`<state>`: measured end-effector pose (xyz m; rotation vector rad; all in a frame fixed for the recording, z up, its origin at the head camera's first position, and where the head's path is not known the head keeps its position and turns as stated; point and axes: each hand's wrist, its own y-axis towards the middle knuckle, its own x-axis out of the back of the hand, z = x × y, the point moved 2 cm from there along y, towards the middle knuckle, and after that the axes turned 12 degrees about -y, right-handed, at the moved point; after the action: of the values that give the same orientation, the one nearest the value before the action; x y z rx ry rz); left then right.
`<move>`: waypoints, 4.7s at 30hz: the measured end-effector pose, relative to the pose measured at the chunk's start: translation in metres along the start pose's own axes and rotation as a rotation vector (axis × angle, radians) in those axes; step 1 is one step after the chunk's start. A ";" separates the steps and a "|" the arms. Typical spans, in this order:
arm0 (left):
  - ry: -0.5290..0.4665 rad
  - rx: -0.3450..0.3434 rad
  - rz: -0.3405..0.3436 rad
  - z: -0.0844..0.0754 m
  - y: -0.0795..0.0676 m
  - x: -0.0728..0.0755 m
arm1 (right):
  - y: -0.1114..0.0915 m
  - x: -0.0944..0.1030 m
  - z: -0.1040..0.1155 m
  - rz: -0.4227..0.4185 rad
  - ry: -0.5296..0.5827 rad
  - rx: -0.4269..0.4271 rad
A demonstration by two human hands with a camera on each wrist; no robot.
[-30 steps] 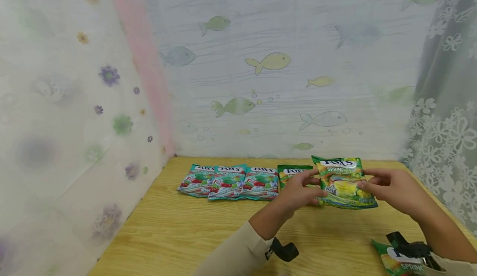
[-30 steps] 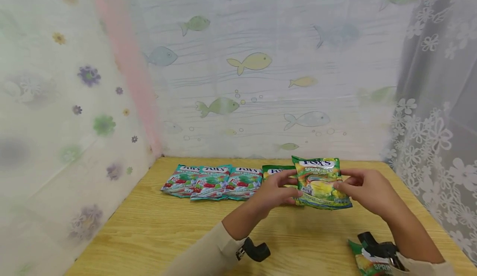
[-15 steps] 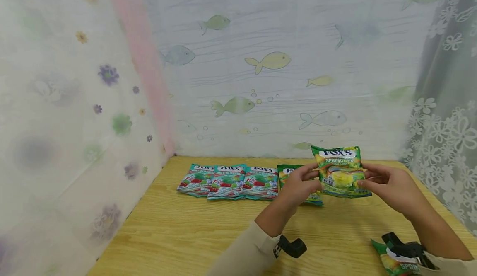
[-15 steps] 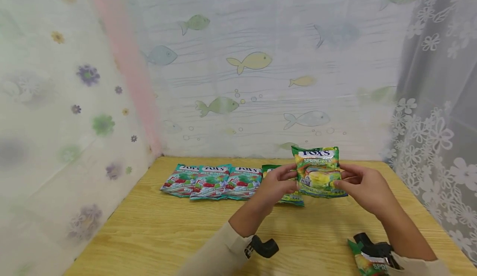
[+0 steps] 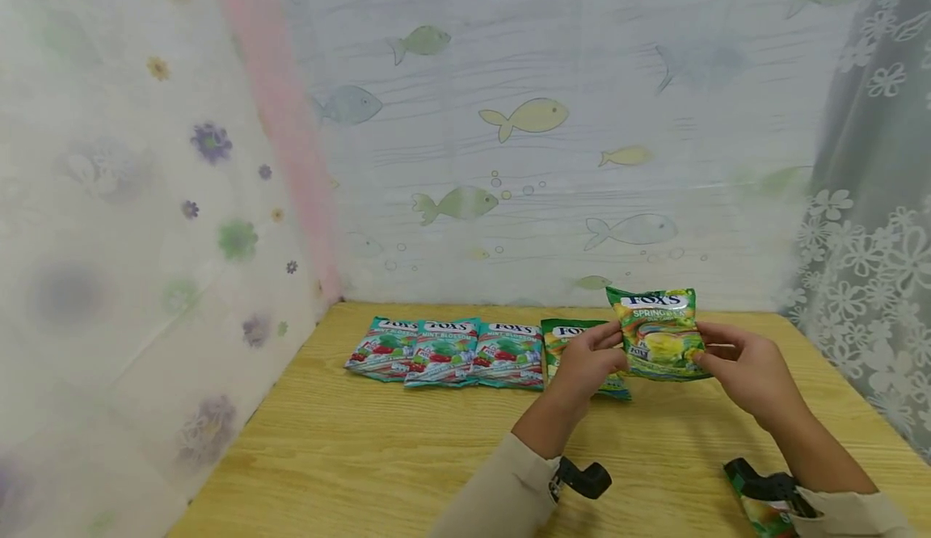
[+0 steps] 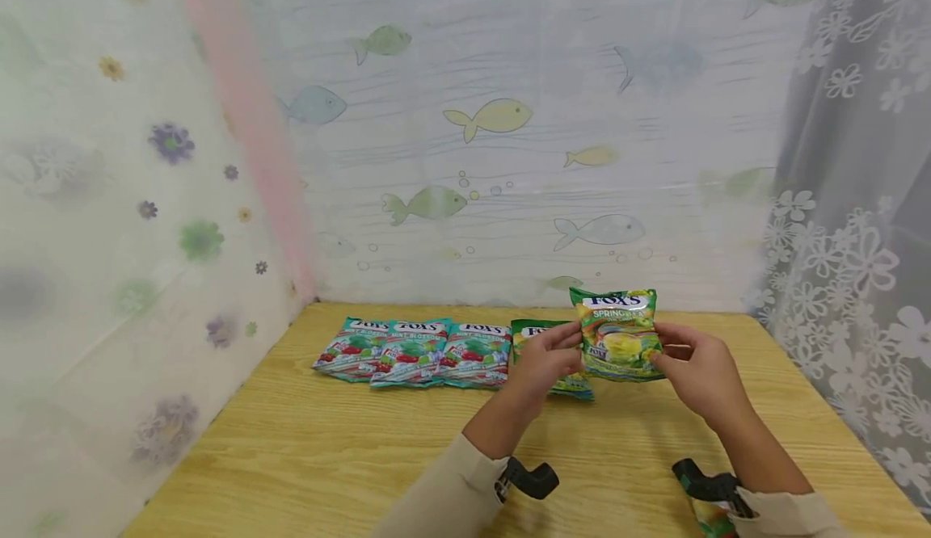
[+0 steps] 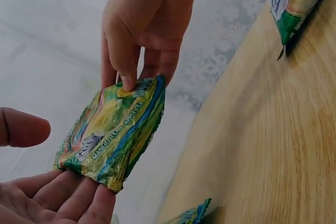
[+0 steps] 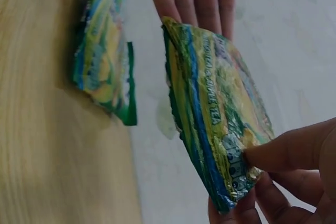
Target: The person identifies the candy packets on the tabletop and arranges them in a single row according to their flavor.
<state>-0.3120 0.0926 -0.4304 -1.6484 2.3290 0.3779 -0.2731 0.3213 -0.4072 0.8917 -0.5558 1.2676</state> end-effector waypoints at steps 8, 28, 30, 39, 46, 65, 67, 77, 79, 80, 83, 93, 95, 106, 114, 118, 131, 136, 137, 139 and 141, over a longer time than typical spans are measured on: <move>-0.003 -0.010 0.086 0.012 0.006 0.004 | 0.002 -0.017 -0.008 -0.007 0.055 -0.051; -0.234 0.075 0.193 0.040 0.015 0.013 | 0.007 -0.039 -0.030 -0.013 0.163 -0.117; -0.254 0.081 0.208 0.041 0.015 0.014 | 0.007 -0.041 -0.030 -0.012 0.156 -0.121; -0.347 0.114 0.215 0.050 0.020 0.015 | 0.007 -0.044 -0.037 0.005 0.160 -0.122; -0.382 0.132 0.196 0.054 0.021 0.015 | 0.007 -0.046 -0.039 0.018 0.161 -0.141; -0.438 0.134 0.122 0.059 0.025 0.018 | 0.008 -0.049 -0.037 0.037 0.164 -0.132; -0.439 0.134 0.119 0.059 0.025 0.019 | 0.009 -0.049 -0.037 0.037 0.158 -0.126; -0.425 0.120 0.131 0.057 0.023 0.021 | 0.009 -0.050 -0.036 0.085 0.161 -0.123; -0.430 0.120 0.130 0.058 0.023 0.020 | 0.007 -0.049 -0.037 0.092 0.148 -0.121; -0.431 0.120 0.129 0.058 0.022 0.019 | 0.007 -0.049 -0.037 0.094 0.146 -0.119; -0.438 0.117 0.123 0.057 0.022 0.018 | 0.006 -0.049 -0.038 0.106 0.143 -0.117; -0.398 0.117 0.129 0.054 0.020 0.018 | 0.006 -0.048 -0.037 0.137 0.126 -0.129; -0.306 0.092 0.147 0.053 0.020 0.019 | 0.006 -0.048 -0.037 0.139 0.123 -0.130; 0.003 0.014 0.156 0.042 0.014 0.012 | 0.003 -0.049 -0.034 0.023 0.114 -0.075; -0.034 0.062 0.150 0.043 0.014 0.006 | 0.004 -0.050 -0.031 0.097 0.109 -0.058; -0.024 0.075 0.163 0.043 0.014 0.005 | 0.005 -0.051 -0.032 0.136 0.088 -0.066; -0.050 0.085 0.136 0.046 0.015 0.005 | 0.005 -0.052 -0.033 0.193 0.077 -0.068; -0.083 0.096 0.132 0.049 0.017 0.006 | 0.006 -0.054 -0.036 0.200 0.076 -0.070; -0.089 0.097 0.128 0.049 0.017 0.006 | 0.006 -0.054 -0.036 0.200 0.075 -0.070; -0.097 0.098 0.120 0.049 0.017 0.006 | 0.006 -0.055 -0.035 0.201 0.074 -0.068; -0.097 0.096 0.118 0.048 0.017 0.006 | 0.006 -0.054 -0.035 0.196 0.066 -0.066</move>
<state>-0.3266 0.1104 -0.4764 -1.4218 2.3398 0.3557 -0.2962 0.3192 -0.4680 0.7514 -0.6402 1.4418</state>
